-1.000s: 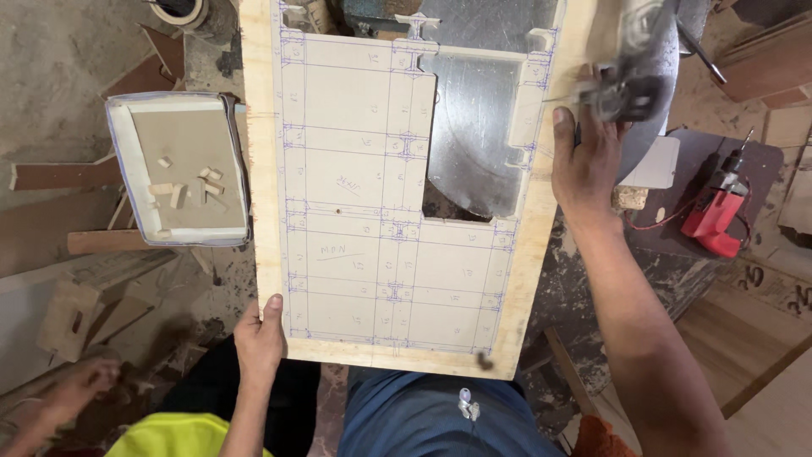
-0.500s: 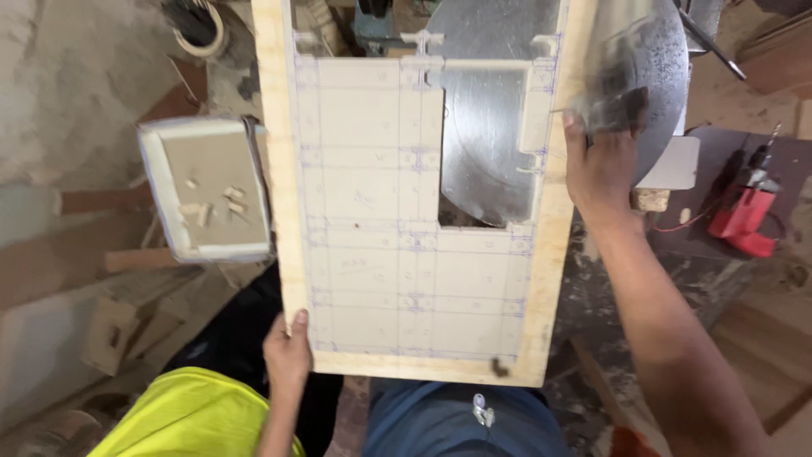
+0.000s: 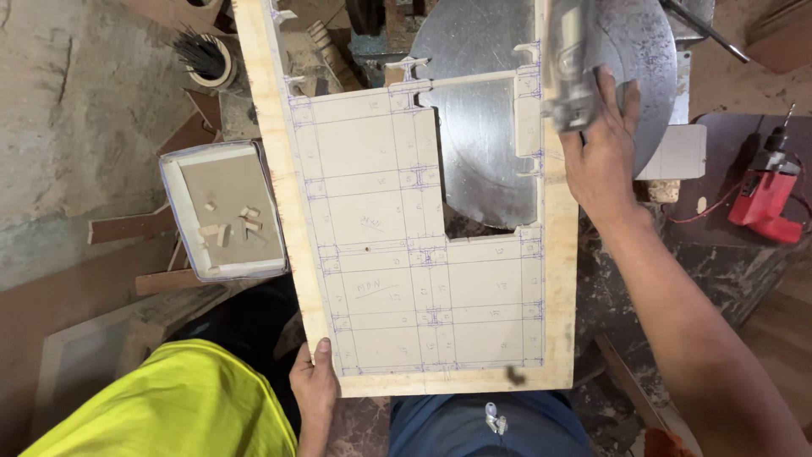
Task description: The person uses a scroll saw to cut an intricate rectangular pattern into a wooden board marked with a grid and blue ink, rotating and shifting the board by hand to follow the lines.
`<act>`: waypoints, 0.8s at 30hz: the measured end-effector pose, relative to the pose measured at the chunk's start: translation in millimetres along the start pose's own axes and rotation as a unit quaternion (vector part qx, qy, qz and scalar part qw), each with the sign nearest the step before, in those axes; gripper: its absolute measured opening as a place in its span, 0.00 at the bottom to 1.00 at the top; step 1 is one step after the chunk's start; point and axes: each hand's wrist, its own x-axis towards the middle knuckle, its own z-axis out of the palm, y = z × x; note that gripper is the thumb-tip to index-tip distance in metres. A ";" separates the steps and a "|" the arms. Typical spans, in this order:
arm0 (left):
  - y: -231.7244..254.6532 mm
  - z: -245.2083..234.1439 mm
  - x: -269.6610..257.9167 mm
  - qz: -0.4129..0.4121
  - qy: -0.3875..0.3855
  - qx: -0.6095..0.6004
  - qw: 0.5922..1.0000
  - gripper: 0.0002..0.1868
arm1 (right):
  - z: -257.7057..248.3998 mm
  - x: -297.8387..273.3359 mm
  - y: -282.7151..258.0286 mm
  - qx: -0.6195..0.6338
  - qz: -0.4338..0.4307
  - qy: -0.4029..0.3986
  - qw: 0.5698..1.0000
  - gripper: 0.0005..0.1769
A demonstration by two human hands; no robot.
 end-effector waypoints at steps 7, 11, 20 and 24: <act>9.5 3.0 14.9 -0.008 -0.003 0.031 0.999 0.24 | 8.1 0.0 7.3 0.039 0.053 -0.007 0.998 0.22; 8.1 4.6 19.7 -0.006 -0.002 0.033 0.999 0.24 | 10.9 -1.8 10.5 0.034 0.086 -0.026 0.995 0.20; 34.4 1.3 13.4 0.052 0.005 0.049 0.997 0.20 | 49.8 7.6 -46.3 0.129 -0.041 0.004 0.991 0.26; 35.6 -1.2 11.3 0.008 -0.027 0.016 0.999 0.21 | 62.1 16.1 -82.1 0.163 -0.089 0.005 0.983 0.24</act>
